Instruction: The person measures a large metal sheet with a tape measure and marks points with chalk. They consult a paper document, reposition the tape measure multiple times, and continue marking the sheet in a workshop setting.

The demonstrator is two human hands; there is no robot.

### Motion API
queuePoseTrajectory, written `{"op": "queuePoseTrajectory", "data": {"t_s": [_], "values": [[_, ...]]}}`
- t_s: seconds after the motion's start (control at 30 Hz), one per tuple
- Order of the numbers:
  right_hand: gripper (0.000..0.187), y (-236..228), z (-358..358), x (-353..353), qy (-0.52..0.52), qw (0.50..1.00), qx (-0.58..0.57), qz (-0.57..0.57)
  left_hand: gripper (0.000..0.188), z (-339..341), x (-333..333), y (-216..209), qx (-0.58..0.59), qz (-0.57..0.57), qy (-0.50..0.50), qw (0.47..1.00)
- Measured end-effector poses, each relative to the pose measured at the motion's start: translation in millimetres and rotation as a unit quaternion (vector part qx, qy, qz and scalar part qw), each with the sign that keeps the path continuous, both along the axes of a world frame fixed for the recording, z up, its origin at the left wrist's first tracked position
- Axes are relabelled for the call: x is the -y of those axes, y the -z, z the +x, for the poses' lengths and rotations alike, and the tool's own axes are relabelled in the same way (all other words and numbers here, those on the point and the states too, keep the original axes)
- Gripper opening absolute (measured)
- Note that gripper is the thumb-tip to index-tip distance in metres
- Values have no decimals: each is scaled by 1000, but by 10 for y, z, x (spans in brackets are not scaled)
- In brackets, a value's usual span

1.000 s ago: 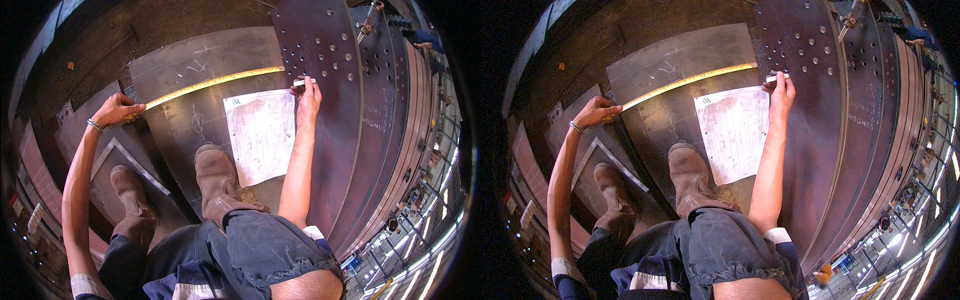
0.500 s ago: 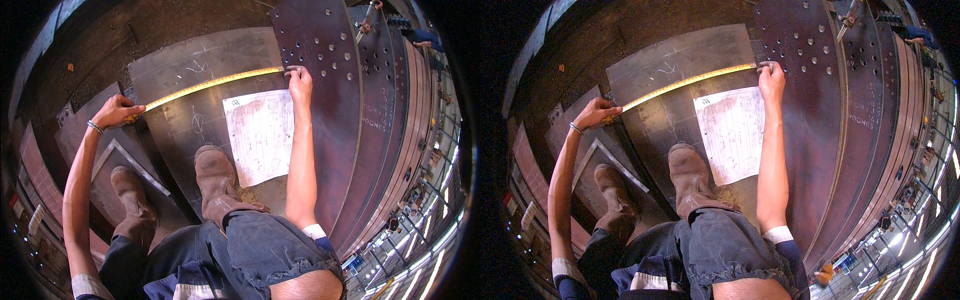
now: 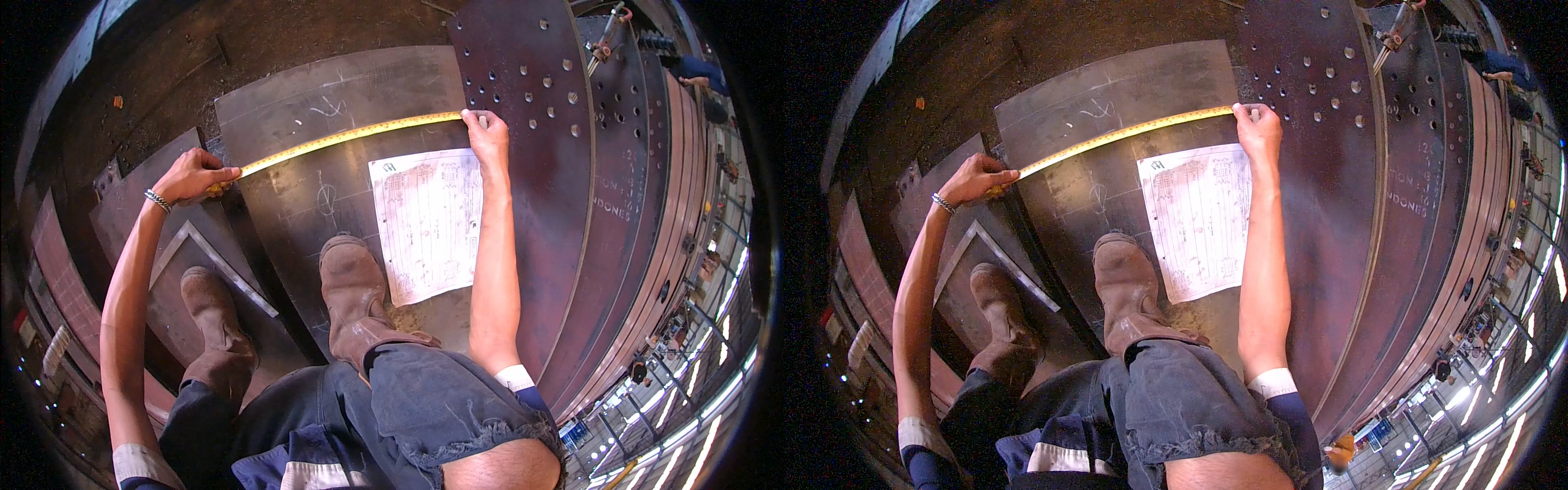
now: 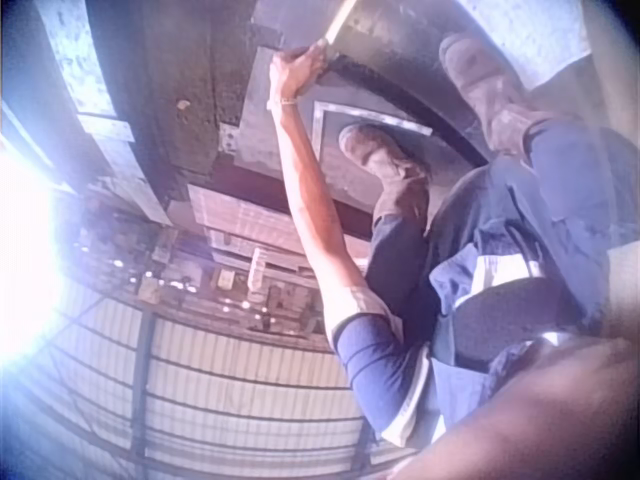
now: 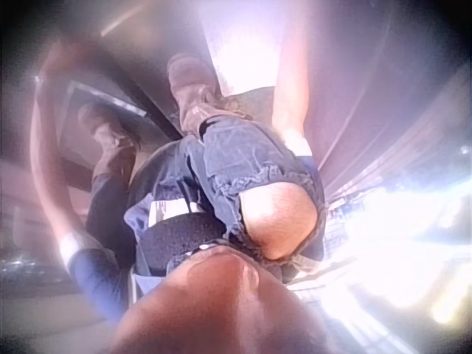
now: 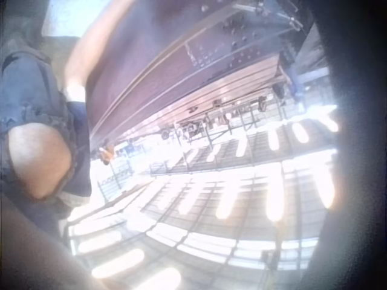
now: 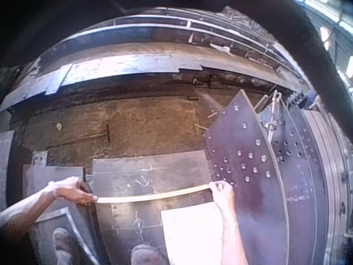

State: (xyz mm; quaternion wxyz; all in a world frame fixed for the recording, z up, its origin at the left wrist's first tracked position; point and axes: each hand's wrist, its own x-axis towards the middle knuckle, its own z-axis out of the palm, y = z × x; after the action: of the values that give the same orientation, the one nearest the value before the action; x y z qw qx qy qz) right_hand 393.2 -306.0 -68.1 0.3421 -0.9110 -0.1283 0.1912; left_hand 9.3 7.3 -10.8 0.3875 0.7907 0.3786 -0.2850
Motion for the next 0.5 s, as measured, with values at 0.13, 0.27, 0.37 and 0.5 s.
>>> {"op": "queuePoseTrajectory", "data": {"t_s": [0.13,0.27,0.37,0.5], "values": [[34,129,103,54,14,997,-48,51,57,21,-5,-7,-20,14,14,1000],[34,140,110,70,14,994,-82,68,56,-25,-2,23,-3,18,11,1000],[31,109,79,105,7,994,-90,57,56,-48,19,25,-2,8,4,1000],[27,137,88,132,13,988,-116,102,56,-52,8,28,7,6,17,1000]]}}
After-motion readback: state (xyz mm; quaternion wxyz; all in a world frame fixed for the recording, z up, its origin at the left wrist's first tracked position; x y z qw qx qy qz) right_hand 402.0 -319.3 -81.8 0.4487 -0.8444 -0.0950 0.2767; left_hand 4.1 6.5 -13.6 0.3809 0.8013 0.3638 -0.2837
